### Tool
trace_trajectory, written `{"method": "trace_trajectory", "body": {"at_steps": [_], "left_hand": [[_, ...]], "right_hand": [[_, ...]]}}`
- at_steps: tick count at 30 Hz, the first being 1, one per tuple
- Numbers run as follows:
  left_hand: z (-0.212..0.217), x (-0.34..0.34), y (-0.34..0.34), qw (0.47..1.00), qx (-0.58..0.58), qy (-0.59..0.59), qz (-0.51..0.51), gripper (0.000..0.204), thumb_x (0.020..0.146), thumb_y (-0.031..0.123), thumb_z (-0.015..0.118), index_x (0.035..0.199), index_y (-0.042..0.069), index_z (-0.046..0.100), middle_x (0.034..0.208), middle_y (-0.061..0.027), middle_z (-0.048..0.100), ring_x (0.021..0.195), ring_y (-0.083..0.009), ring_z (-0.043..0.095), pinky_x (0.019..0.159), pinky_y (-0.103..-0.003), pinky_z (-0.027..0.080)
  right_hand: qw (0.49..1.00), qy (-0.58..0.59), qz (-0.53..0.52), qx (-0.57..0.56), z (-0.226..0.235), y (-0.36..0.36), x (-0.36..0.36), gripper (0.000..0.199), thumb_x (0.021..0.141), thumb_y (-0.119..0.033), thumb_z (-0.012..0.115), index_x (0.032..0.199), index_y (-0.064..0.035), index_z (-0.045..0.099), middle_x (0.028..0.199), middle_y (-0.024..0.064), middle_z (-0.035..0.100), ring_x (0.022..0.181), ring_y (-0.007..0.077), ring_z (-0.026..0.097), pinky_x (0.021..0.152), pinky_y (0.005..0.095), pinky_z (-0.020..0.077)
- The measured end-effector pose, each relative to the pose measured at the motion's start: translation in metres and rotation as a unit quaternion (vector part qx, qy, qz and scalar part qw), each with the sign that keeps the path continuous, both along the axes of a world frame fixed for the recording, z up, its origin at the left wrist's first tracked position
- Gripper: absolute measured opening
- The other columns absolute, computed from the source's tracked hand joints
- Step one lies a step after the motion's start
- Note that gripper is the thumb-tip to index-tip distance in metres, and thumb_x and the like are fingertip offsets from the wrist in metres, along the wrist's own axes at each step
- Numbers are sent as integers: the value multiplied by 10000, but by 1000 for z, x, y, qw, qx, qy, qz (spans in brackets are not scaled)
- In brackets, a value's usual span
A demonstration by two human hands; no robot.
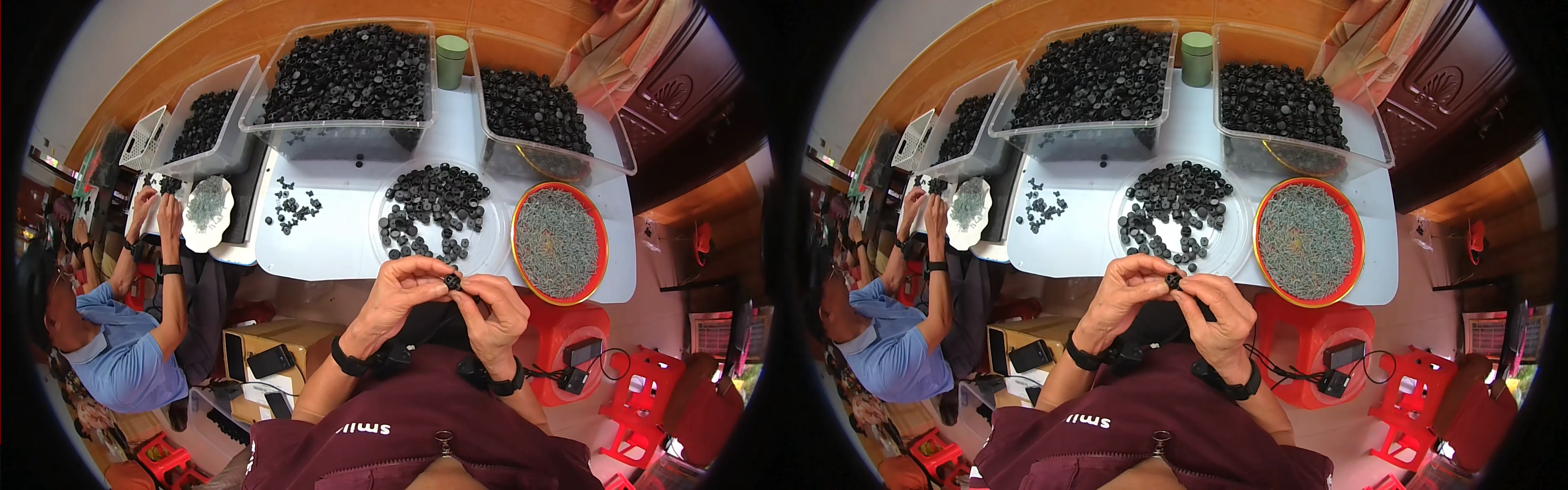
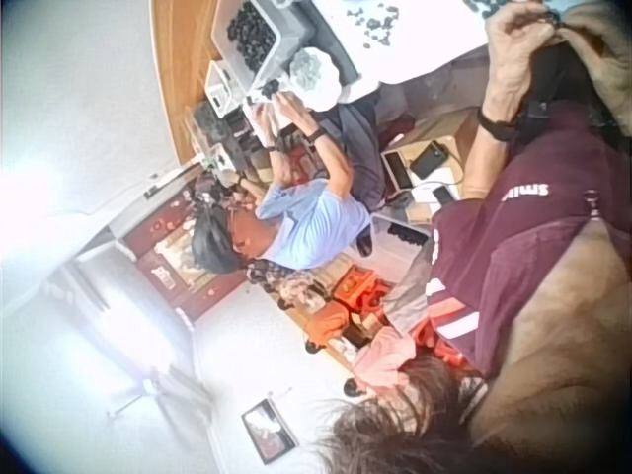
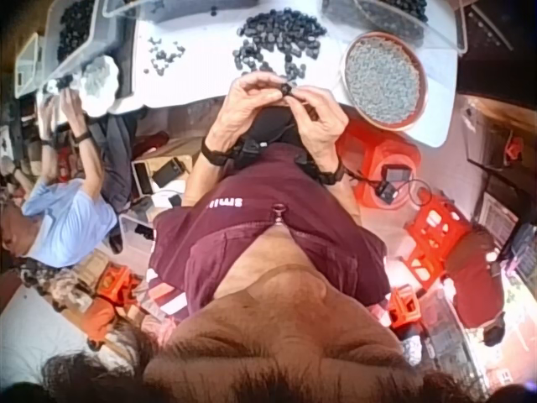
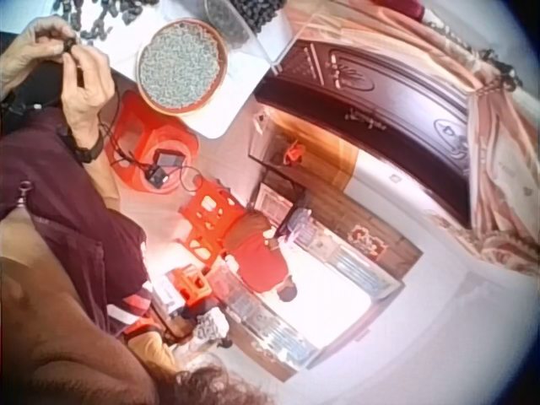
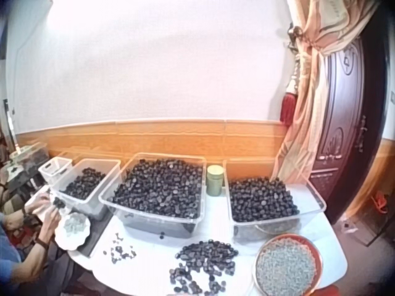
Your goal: Sorting small black plastic components and inspecting them manually.
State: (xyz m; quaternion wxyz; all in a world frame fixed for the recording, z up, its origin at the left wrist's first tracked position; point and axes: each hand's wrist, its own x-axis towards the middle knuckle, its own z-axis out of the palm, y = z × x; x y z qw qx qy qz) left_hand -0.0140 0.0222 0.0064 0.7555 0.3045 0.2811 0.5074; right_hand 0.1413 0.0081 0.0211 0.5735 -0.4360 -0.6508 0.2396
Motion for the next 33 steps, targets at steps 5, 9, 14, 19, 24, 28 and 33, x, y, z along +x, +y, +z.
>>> {"method": "trace_trajectory", "body": {"at_steps": [5,9,14,19,24,28,33], "left_hand": [[-2,-1,0,1000,10,-6,3,175,807,6,626,981,-12,615,1002,-167,630,916,-204,628,791,-321,547],[-4,-3,0,1000,3,-18,11,160,818,12,615,976,-13,616,1003,-168,630,919,-204,625,792,-324,547],[1,-2,0,1000,-6,-12,17,165,821,9,609,984,-14,614,1014,-168,627,926,-205,622,791,-325,548],[4,-2,-2,999,12,2,36,164,816,-9,607,979,-24,624,970,-151,628,906,-206,622,796,-316,544],[6,-1,-1,996,44,49,54,140,810,-43,600,940,-34,650,946,-137,625,872,-187,618,783,-300,540],[12,-4,1,991,69,108,47,137,805,-54,603,925,-35,666,910,-118,623,833,-159,608,751,-267,530],[10,-12,7,986,76,146,1,149,806,-30,622,948,-27,668,880,-80,615,801,-128,606,728,-228,519]], "right_hand": [[1000,-2,2,-11,0,-1,-1,196,665,59,724,839,3,652,812,100,642,736,200,639,635,267,510],[1000,-24,6,9,2,0,-3,214,667,66,717,862,1,661,818,99,638,730,196,637,622,264,511],[999,-32,2,10,0,0,-3,225,669,73,710,876,-1,667,820,97,638,727,193,638,613,263,513],[999,-50,0,21,0,1,-6,210,675,76,704,872,14,662,810,110,634,705,205,637,592,268,516],[997,-66,0,31,1,2,-7,205,671,75,707,863,24,654,798,116,631,690,216,637,578,280,519],[995,-91,-1,42,0,3,-6,198,660,71,713,838,29,637,787,121,625,680,235,633,574,295,519],[990,-122,38,62,3,7,0,197,644,50,728,807,30,620,769,118,617,669,243,627,563,305,514]]}}
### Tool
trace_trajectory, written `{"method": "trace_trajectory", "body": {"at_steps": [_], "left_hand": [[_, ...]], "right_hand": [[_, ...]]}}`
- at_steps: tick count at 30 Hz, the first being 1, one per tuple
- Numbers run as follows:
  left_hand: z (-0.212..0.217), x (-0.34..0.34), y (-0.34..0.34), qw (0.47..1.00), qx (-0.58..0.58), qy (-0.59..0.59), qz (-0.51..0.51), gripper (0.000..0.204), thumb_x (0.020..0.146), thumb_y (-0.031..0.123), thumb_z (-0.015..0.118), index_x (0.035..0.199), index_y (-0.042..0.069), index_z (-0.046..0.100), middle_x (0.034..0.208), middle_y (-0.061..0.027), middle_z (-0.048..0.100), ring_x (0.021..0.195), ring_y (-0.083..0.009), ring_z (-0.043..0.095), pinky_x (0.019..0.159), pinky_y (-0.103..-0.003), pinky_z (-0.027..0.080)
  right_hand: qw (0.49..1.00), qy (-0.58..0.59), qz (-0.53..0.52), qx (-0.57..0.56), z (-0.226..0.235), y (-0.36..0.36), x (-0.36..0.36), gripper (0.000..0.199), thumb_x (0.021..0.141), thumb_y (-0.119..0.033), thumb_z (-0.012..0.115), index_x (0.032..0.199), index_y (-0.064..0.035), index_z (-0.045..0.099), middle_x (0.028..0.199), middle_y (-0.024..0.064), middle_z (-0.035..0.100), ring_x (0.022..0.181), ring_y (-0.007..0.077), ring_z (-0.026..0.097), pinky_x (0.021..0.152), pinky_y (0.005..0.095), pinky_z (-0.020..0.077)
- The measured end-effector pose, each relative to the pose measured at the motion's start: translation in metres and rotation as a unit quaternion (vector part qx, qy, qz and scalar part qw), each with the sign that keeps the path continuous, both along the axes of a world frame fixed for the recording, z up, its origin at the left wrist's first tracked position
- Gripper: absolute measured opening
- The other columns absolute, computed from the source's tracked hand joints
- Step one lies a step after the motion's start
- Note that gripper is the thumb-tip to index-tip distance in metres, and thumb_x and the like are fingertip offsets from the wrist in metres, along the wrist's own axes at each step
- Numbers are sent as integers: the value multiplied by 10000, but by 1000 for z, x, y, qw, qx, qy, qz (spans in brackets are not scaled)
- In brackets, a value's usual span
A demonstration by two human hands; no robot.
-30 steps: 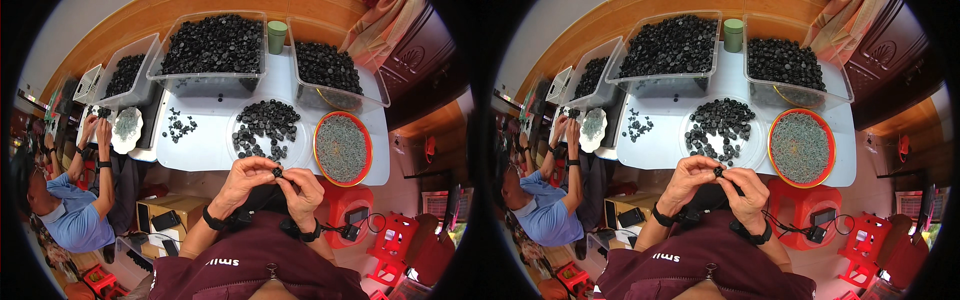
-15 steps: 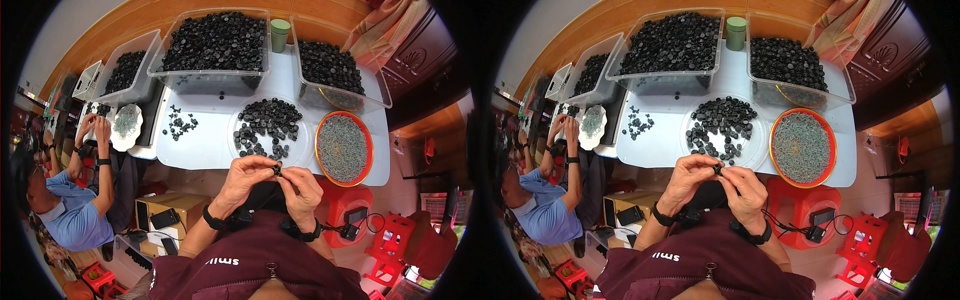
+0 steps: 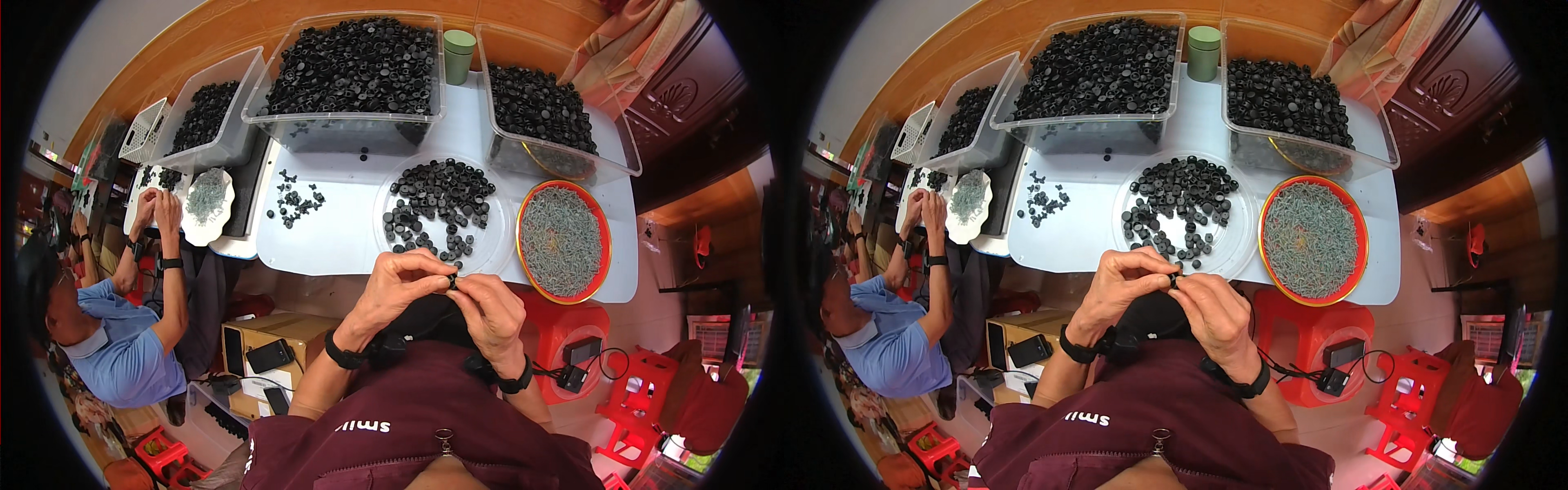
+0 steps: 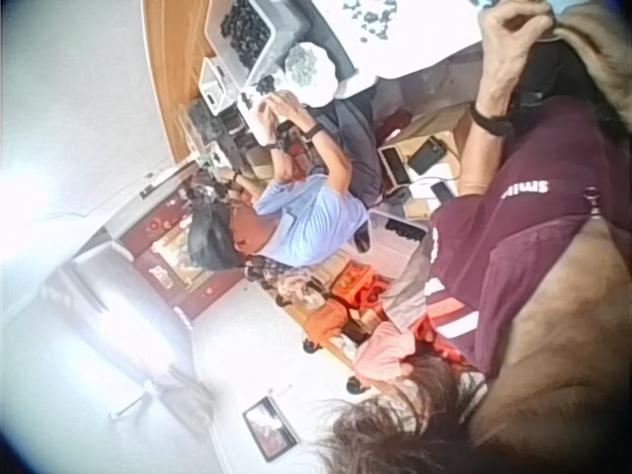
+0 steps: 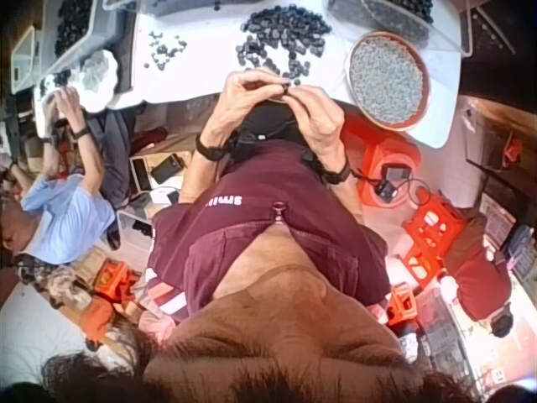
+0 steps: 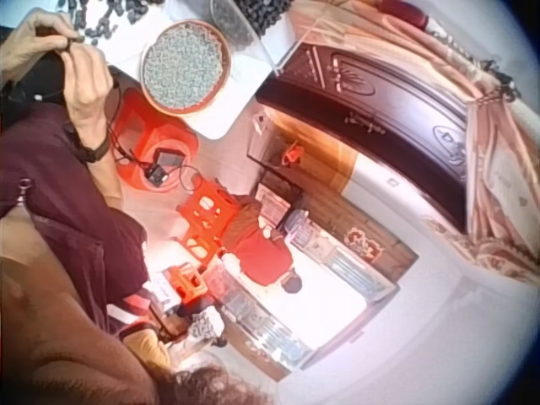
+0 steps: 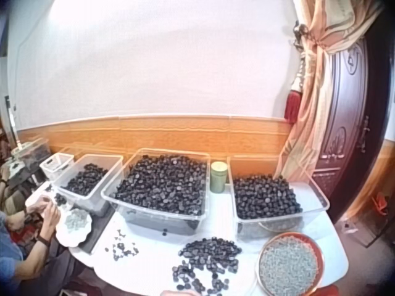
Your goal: Sorting small black plastic components and inspecting them manually.
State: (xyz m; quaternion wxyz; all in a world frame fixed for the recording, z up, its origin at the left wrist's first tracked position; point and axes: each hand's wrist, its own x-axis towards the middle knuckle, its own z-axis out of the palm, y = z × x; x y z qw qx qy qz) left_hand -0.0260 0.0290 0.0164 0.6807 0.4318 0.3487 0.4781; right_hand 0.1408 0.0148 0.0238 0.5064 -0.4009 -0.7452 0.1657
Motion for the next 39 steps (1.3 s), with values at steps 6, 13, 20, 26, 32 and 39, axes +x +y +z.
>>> {"method": "trace_trajectory", "body": {"at_steps": [6,13,20,26,32,39], "left_hand": [[-7,0,3,1000,-2,0,-27,155,806,-9,636,957,-21,669,851,-58,614,773,-110,615,718,-215,521],[-4,5,4,998,-55,-39,-4,129,804,7,651,921,-46,659,833,-91,646,749,-122,627,686,-222,535],[-9,12,0,999,-39,-4,9,106,809,-21,626,907,-44,660,872,-114,644,792,-149,630,713,-257,548],[-7,16,-2,999,-36,2,19,138,825,-29,601,950,-46,657,901,-115,634,798,-148,626,725,-249,543],[-13,21,-4,999,-24,0,42,165,831,-31,593,986,-49,647,874,-108,633,774,-139,627,722,-238,542],[-17,28,-7,997,-34,-15,68,179,845,-14,584,1012,-51,637,881,-105,634,765,-136,628,723,-232,539]], "right_hand": [[1000,-5,19,-17,-3,1,5,191,644,28,740,792,12,621,791,99,612,658,214,617,550,292,505],[988,72,55,-125,-2,7,8,181,665,23,737,811,5,632,822,86,606,692,165,627,574,247,508],[962,167,82,-201,-14,10,12,188,709,22,708,872,9,614,887,98,603,757,155,631,628,248,538],[950,180,92,-238,-16,13,16,183,729,27,690,889,8,602,907,100,590,777,152,628,636,239,545],[952,171,76,-242,-16,13,14,191,734,38,680,897,11,586,911,92,581,780,141,625,631,231,544],[950,178,71,-245,-16,15,14,179,745,23,674,889,9,568,889,80,572,750,127,602,607,233,527]]}}
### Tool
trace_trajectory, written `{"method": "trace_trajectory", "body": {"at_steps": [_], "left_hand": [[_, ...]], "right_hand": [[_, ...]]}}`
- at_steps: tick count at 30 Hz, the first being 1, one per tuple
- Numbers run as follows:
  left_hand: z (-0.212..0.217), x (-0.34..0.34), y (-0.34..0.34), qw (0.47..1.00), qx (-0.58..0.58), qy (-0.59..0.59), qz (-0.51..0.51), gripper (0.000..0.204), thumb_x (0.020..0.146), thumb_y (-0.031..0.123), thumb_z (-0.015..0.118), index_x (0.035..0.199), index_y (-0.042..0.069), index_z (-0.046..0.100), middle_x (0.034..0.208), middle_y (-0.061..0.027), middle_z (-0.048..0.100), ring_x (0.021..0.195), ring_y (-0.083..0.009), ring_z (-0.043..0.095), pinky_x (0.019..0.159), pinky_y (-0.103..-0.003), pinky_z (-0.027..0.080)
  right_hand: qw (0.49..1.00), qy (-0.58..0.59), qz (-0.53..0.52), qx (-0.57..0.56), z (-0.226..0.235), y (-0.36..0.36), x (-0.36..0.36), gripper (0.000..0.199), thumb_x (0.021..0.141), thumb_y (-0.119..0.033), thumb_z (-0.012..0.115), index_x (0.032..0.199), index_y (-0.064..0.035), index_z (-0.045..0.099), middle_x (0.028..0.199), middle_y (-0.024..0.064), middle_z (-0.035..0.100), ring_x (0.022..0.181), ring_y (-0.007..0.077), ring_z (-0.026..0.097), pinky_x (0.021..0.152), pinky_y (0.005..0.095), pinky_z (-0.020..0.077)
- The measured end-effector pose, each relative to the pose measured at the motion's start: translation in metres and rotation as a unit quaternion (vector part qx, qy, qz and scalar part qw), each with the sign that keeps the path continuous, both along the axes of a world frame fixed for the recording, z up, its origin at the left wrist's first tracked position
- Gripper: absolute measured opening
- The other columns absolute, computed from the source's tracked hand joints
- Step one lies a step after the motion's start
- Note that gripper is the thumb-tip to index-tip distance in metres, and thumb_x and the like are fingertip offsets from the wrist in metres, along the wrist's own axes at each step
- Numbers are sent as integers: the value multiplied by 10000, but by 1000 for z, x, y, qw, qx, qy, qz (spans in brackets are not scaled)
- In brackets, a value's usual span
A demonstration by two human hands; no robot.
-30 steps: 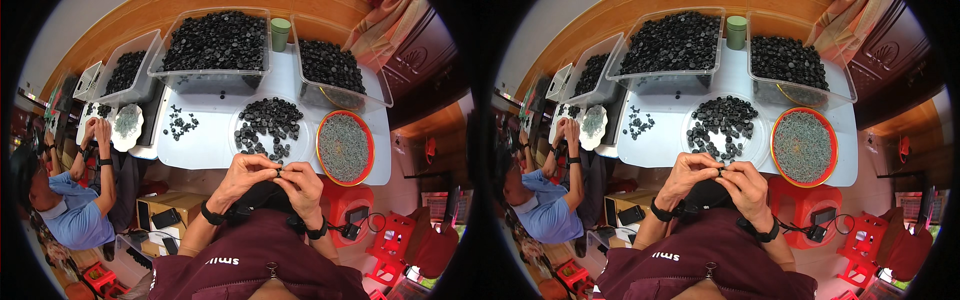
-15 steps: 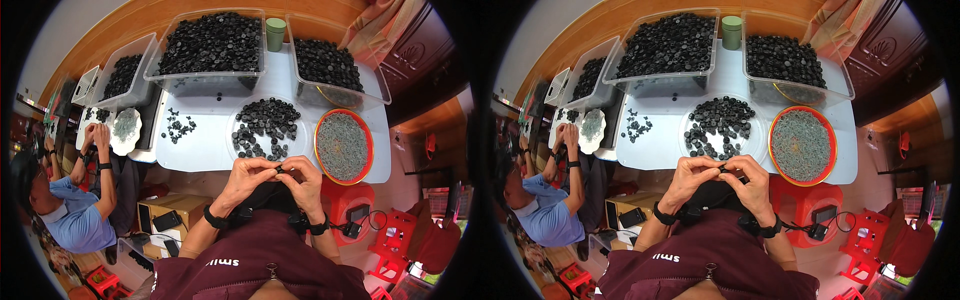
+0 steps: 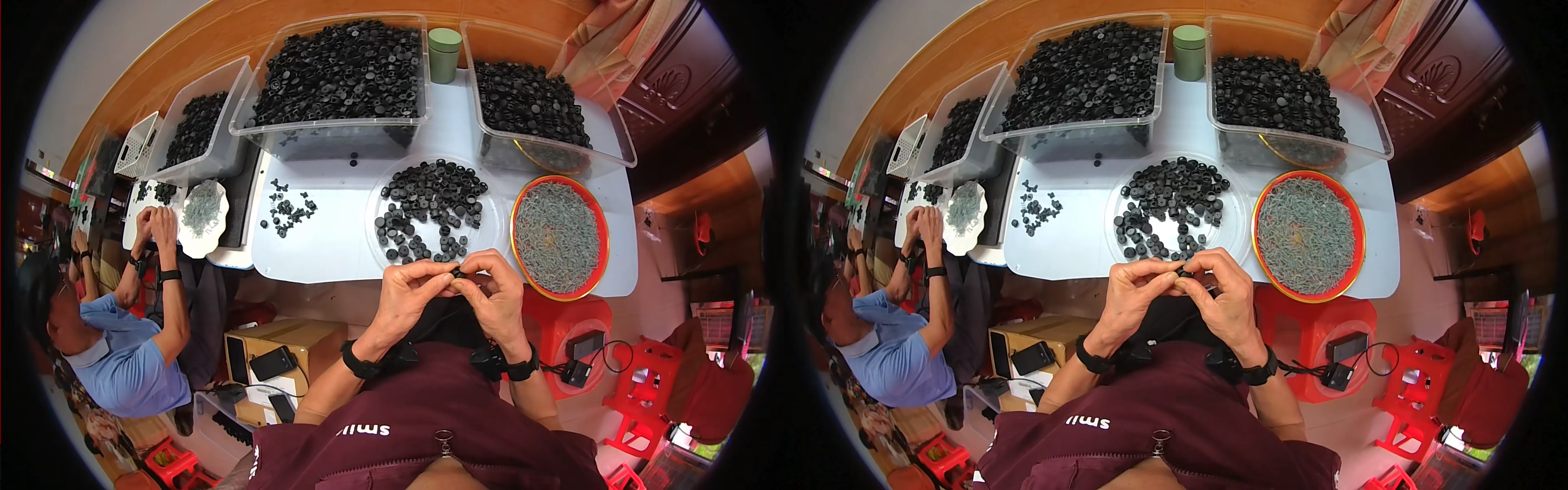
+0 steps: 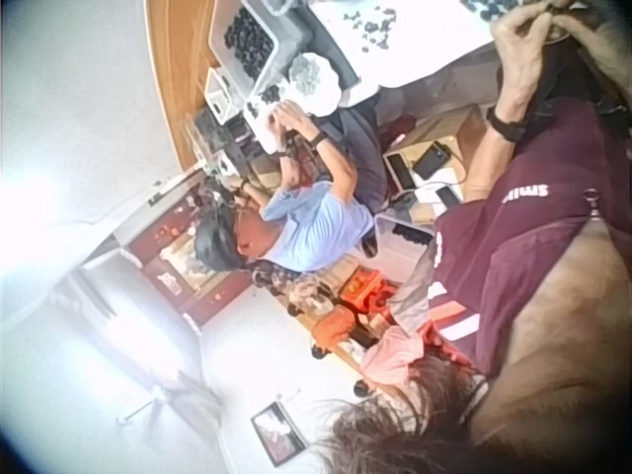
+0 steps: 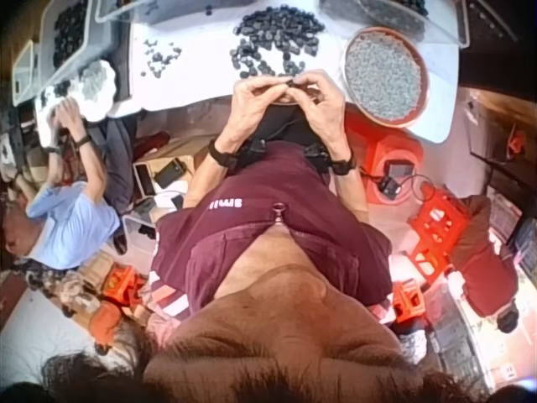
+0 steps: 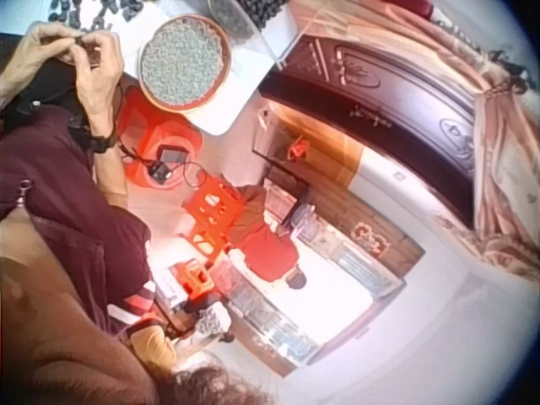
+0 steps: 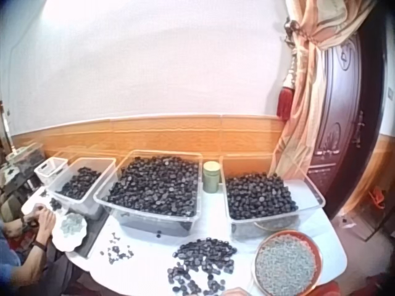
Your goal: Sorting small black plastic components and inspecting them manually.
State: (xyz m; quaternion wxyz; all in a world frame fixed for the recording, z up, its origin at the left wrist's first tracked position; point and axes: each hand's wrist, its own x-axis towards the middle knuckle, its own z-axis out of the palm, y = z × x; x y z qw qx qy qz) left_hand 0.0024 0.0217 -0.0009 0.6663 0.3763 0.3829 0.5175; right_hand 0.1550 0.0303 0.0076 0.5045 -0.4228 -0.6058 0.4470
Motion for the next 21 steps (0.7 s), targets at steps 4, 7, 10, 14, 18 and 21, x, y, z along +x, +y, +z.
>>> {"method": "trace_trajectory", "body": {"at_steps": [4,7,10,14,18,21], "left_hand": [[-3,2,-1,1000,11,25,-8,188,862,-4,566,1036,-45,628,905,-88,637,784,-117,619,718,-216,530],[-9,4,-3,1000,9,15,2,198,868,-13,550,1051,-45,618,915,-87,639,795,-117,620,726,-219,531],[-9,3,-5,999,4,34,-3,213,863,-33,542,1064,-50,611,952,-109,640,821,-132,627,750,-233,538],[-10,5,-5,999,1,46,1,203,868,-31,533,1055,-55,611,948,-107,643,827,-131,628,749,-235,541],[-11,7,-5,999,-15,34,12,197,874,-27,526,1050,-61,609,947,-114,645,830,-134,629,748,-242,545],[-7,7,-5,999,-26,24,12,195,873,-27,528,1047,-65,607,949,-121,645,827,-137,632,753,-244,544]], "right_hand": [[1000,-18,0,8,-5,1,3,177,750,0,679,885,6,566,866,71,567,715,118,583,601,234,505],[1000,-11,4,-8,-8,1,2,175,741,-4,683,873,-2,567,848,69,564,702,122,571,606,239,491],[999,-41,14,-6,-8,1,2,180,729,-6,689,857,-5,564,837,69,565,693,131,563,610,249,481],[999,-49,6,-3,-7,1,1,182,721,-12,694,841,-5,557,831,70,564,684,141,556,607,257,471],[997,-73,-3,22,-10,2,-1,189,725,-5,689,853,-6,550,833,70,561,684,146,558,607,261,472],[997,-76,-1,19,-8,1,1,194,731,-3,687,863,-4,546,844,74,557,702,147,566,616,258,484]]}}
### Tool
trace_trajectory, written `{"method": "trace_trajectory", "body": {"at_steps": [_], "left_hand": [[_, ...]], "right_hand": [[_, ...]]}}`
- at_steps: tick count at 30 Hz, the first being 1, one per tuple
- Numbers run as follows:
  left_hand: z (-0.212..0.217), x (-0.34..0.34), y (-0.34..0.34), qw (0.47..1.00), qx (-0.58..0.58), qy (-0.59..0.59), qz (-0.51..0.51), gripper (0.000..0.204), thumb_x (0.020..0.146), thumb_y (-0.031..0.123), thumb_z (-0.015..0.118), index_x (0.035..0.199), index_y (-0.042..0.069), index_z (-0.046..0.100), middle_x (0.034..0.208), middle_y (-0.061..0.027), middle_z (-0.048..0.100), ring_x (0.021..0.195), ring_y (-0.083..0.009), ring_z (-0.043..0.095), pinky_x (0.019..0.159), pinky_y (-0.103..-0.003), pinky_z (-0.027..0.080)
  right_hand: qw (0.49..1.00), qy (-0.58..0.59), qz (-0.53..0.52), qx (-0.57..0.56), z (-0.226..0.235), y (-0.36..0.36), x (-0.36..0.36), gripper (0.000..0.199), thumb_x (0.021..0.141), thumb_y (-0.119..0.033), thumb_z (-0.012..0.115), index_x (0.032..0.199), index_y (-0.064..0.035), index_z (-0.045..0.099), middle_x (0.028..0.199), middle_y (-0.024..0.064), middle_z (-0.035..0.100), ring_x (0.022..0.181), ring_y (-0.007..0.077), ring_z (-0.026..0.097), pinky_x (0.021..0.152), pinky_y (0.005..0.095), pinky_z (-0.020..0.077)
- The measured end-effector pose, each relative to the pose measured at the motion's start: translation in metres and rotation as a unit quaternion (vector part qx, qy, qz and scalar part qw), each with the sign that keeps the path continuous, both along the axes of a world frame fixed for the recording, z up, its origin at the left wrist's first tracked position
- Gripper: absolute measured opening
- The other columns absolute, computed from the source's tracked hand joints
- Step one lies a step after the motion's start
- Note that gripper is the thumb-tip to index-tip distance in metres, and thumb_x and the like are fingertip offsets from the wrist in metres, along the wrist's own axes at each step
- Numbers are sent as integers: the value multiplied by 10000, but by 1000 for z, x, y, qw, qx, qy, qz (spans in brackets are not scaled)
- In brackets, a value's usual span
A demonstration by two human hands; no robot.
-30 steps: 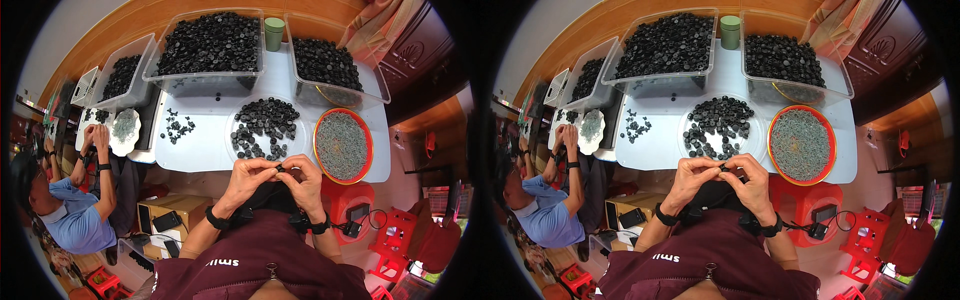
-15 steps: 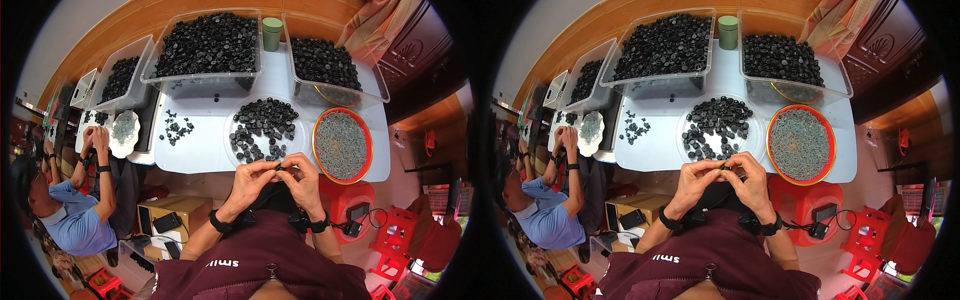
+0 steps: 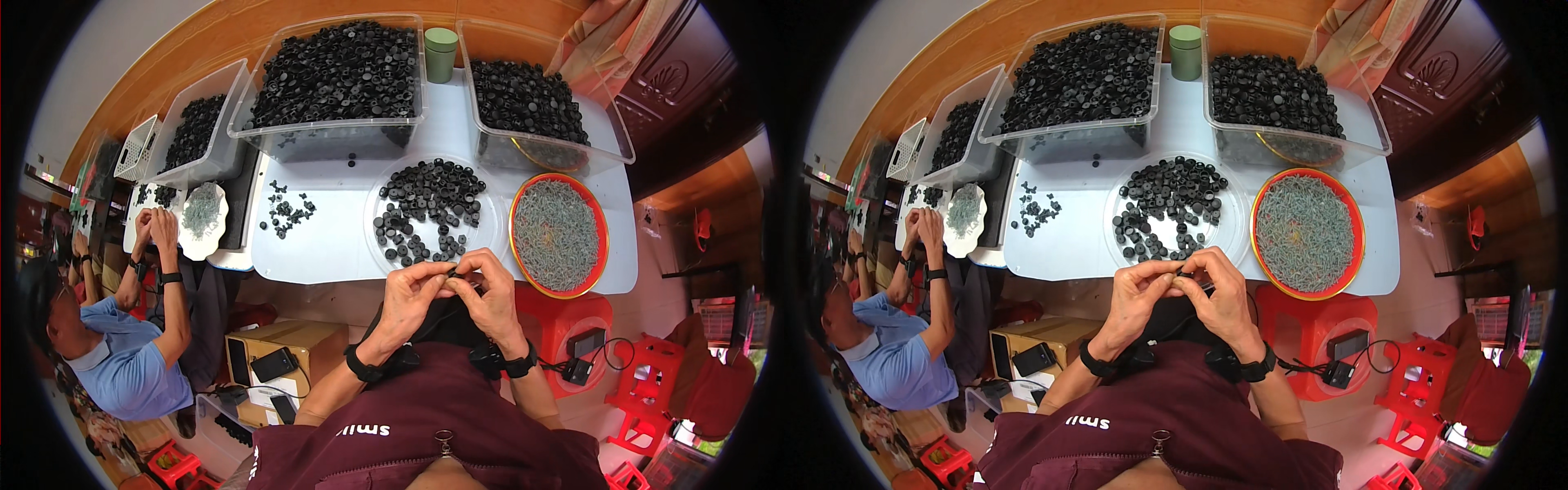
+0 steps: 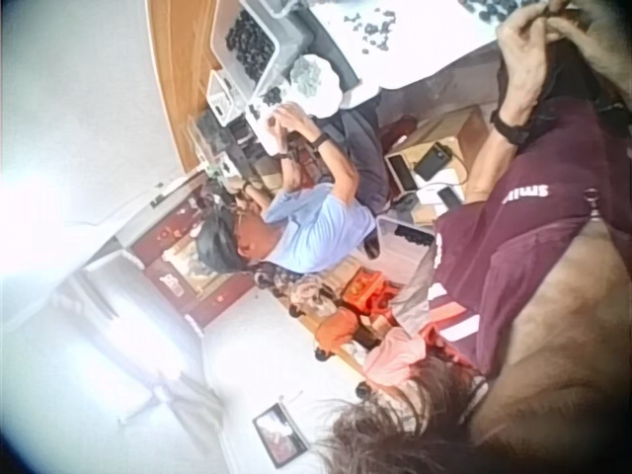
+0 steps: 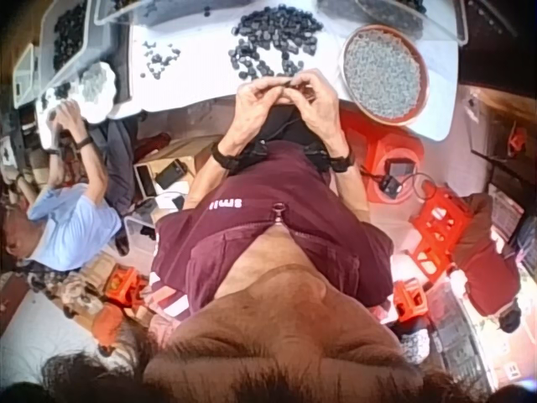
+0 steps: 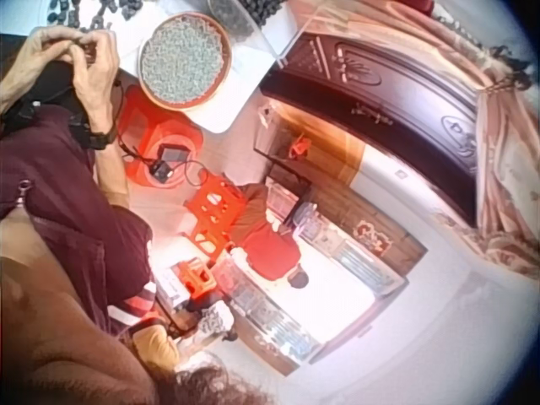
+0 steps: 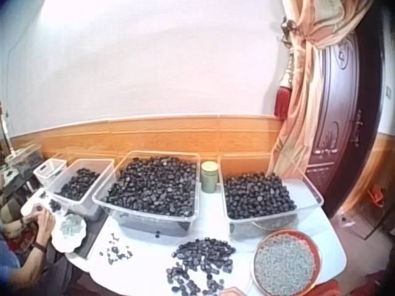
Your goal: Sorting small black plastic components and inspecting them manually.
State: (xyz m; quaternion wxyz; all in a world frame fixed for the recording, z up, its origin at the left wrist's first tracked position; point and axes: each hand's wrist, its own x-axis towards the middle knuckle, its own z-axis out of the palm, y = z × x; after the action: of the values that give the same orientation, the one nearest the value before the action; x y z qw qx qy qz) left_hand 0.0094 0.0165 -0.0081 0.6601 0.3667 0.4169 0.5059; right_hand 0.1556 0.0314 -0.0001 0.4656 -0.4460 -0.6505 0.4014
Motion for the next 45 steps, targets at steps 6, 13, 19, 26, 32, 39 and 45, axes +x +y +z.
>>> {"method": "trace_trajectory", "body": {"at_steps": [6,13,19,26,32,39,45], "left_hand": [[1,-1,4,999,5,-5,-35,197,866,-28,539,1048,-66,606,945,-124,647,839,-148,634,762,-245,539],[-2,9,-1,999,31,22,0,201,870,-7,537,1054,-71,591,950,-111,638,850,-135,622,770,-250,528],[-1,11,-1,999,38,35,-7,208,873,-16,519,1064,-84,568,960,-96,614,882,-138,611,784,-252,517],[-6,11,-4,998,36,44,3,205,875,-25,517,1064,-77,575,968,-116,635,855,-142,625,771,-260,533],[-5,8,-5,1000,6,23,-7,207,882,-18,507,1067,-85,571,900,-111,643,788,-124,629,731,-238,532],[-8,13,-10,1000,-13,26,-2,203,887,-20,494,1062,-89,572,899,-113,643,774,-120,630,722,-229,534],[-6,16,-11,998,-9,55,15,201,895,-9,480,1050,-79,587,869,-103,649,749,-121,637,706,-226,535]], "right_hand": [[994,85,12,-67,-1,-2,7,176,757,7,675,885,15,553,882,68,551,755,116,570,656,237,525],[988,122,0,-97,-7,-4,7,188,745,7,696,888,23,574,888,56,554,776,96,578,653,227,543],[993,74,-3,-88,0,-2,9,186,727,-2,714,860,10,584,872,46,559,772,95,581,644,225,541],[989,76,11,-124,2,-4,10,192,731,-13,708,876,16,585,853,50,558,768,101,582,650,229,535],[996,15,8,-88,8,-6,7,182,753,10,668,913,35,585,846,71,554,732,112,575,646,238,532],[997,1,18,-69,3,-9,10,162,752,21,651,893,35,572,855,85,553,709,127,567,636,244,519],[998,-36,2,-49,-2,-10,7,155,743,15,651,863,17,553,814,82,545,684,157,561,613,258,476]]}}
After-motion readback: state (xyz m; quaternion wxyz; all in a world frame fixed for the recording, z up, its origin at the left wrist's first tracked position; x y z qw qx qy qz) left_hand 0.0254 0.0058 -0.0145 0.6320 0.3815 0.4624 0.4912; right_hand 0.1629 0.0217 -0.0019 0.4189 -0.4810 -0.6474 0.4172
